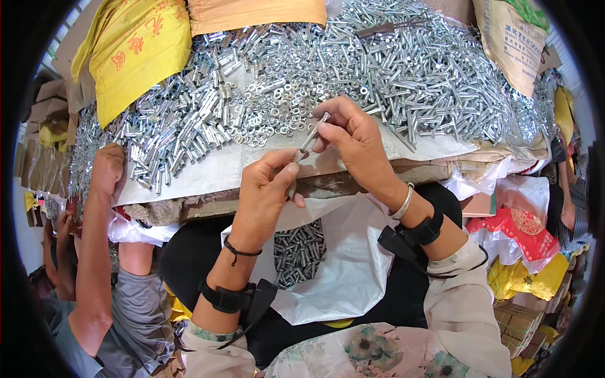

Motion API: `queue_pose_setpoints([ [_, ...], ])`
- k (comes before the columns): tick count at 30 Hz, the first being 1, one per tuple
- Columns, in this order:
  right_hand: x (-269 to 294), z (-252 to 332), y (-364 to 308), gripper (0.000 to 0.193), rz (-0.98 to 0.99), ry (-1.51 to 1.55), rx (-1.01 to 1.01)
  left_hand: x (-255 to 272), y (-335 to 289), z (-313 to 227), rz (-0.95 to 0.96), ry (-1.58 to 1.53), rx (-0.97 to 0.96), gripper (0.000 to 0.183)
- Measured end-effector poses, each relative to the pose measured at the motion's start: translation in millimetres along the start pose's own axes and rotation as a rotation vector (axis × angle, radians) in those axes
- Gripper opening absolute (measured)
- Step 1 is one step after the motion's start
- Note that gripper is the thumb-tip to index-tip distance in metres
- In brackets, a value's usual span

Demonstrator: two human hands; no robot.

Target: Assembling metal bolts by adding washers and nuts.

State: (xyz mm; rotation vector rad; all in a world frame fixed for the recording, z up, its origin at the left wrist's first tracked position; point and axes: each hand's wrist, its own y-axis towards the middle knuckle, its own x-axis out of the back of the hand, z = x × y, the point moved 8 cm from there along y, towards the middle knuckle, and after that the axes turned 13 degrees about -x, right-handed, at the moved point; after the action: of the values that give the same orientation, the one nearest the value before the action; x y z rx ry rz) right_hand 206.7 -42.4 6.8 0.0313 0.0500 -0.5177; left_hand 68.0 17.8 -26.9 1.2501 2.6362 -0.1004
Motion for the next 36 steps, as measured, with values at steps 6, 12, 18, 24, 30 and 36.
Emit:
queue_pose_setpoints([
  [6, -1, -5, -4, 0.019, 0.046, -0.076, -0.09, 4, -3, 0, -0.06, -0.199, 0.135, 0.022],
  [12, -16, -7, -16, 0.017, -0.026, -0.246, 0.039, 10, 5, 3, -0.041, -0.349, 0.132, 0.017],
  [18, 6, 13, -14, 0.017, -0.186, -0.085, 0.137, 9, 2, 2, -0.071, -0.274, 0.13, 0.017],
  [24, 7, 9, -16, 0.016, -0.205, -0.08, 0.104, 4, 3, 5, -0.075, -0.297, 0.162, 0.017],
  [30, -23, 11, -21, 0.013, 0.008, -0.408, 0.189, 19, 6, 18, -0.193, -0.583, 0.216, 0.015],
  [36, -27, 19, -2, 0.011, -0.194, -1.04, 0.466, 17, 12, 20, -0.241, -0.798, 0.26, 0.018],
])
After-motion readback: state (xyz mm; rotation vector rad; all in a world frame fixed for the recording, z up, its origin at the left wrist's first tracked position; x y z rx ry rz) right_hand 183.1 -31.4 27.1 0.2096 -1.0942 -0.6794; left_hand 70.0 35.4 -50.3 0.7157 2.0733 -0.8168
